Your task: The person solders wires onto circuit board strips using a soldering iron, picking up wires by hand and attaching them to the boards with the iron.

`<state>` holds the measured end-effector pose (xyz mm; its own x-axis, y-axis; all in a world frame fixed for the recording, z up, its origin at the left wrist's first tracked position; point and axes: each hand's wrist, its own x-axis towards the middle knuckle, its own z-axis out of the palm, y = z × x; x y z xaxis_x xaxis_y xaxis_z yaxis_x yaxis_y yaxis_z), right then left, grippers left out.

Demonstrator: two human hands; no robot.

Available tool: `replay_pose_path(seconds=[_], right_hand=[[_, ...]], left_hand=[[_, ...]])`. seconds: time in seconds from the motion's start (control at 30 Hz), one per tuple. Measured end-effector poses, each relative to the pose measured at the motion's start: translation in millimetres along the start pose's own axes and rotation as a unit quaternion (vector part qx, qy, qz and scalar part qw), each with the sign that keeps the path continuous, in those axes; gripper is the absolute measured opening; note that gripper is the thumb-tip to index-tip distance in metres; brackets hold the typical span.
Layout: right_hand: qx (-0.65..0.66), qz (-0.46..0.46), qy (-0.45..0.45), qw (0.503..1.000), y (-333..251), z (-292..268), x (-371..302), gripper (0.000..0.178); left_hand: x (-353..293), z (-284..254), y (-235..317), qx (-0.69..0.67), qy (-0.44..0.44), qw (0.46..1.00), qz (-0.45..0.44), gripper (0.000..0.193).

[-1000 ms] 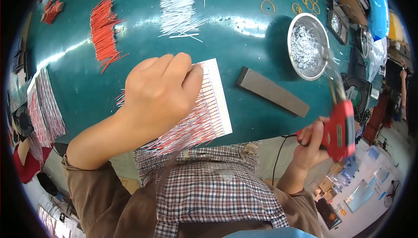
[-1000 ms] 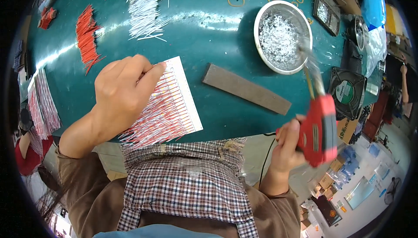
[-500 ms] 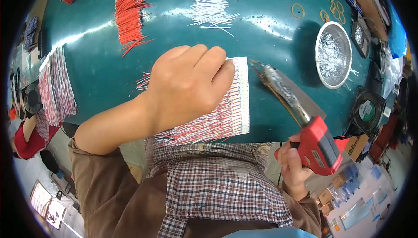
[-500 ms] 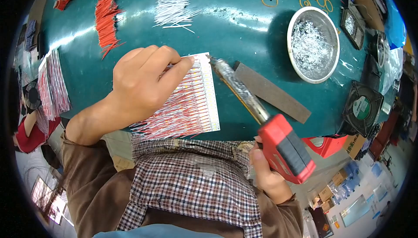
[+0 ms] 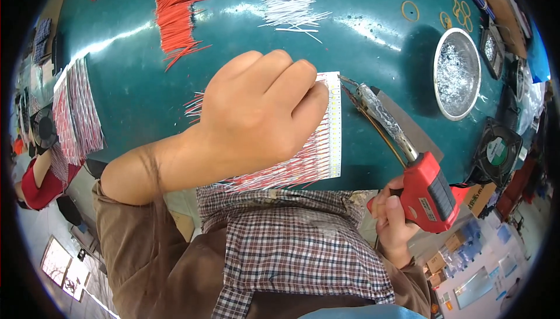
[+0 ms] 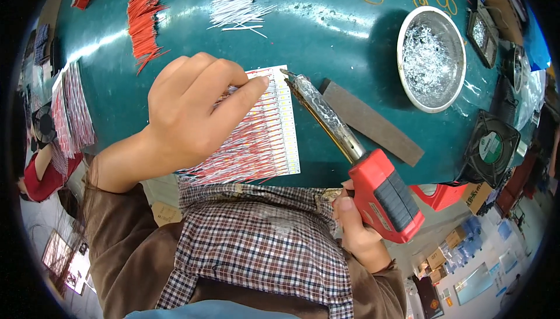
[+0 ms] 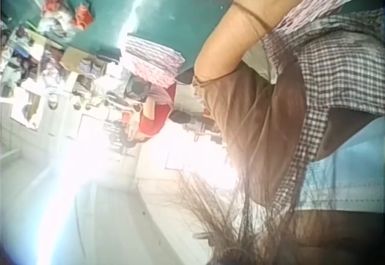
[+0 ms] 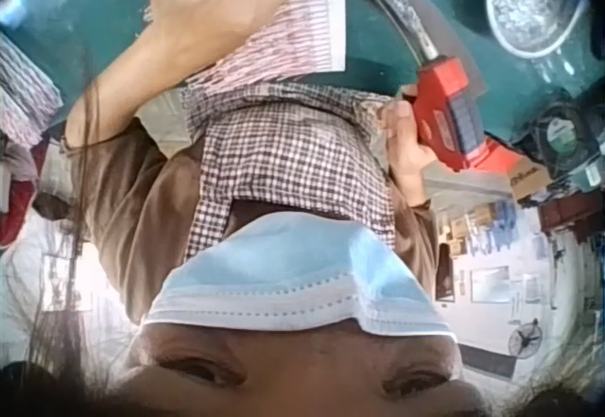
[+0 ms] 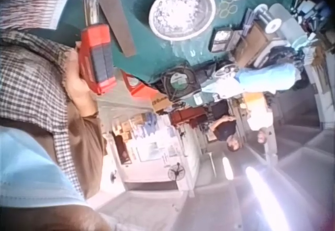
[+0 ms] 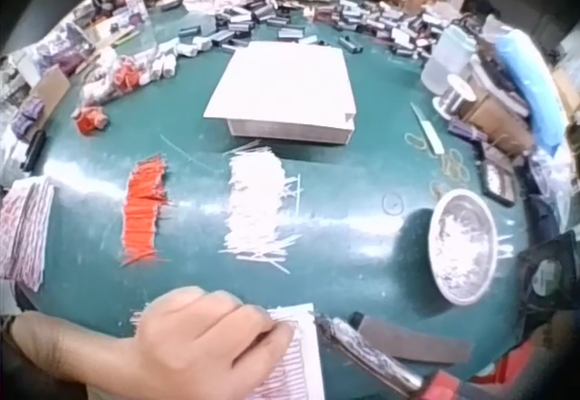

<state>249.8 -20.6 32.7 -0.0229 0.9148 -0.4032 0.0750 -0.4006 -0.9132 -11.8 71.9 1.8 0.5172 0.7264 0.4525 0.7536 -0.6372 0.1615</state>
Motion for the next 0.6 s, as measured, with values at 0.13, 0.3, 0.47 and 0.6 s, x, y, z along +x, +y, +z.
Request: replay_pose_path(seconds=[0.13, 0.3, 0.47, 0.6], right_hand=[[-0.034, -0.005, 0.001, 0.999, -0.3, -0.3, -2.2, 0.023], [-0.041, 0.001, -0.012, 0.999, 3.5, -3.8, -2.6, 0.020], [-0.026, 0.012, -0.023, 0.999, 3.3, -1.6, 0.8, 0.015], [-0.026, 0.007, -0.026, 0.999, 3.8, -0.1, 1.7, 0.011]], left_hand=[[-3.5, 3.4, -0.5, -0.002, -0.018, 1.000, 0.006, 0.030], [-1.6, 2.9, -1.4, -0.019, -0.029, 0.999, -0.001, 0.030], [0.9, 0.6, -0.9, -0.035, -0.058, 0.998, -0.013, 0.030], [0.8, 1.2, -0.6, -0.031, -0.054, 0.998, -0.014, 0.029]])
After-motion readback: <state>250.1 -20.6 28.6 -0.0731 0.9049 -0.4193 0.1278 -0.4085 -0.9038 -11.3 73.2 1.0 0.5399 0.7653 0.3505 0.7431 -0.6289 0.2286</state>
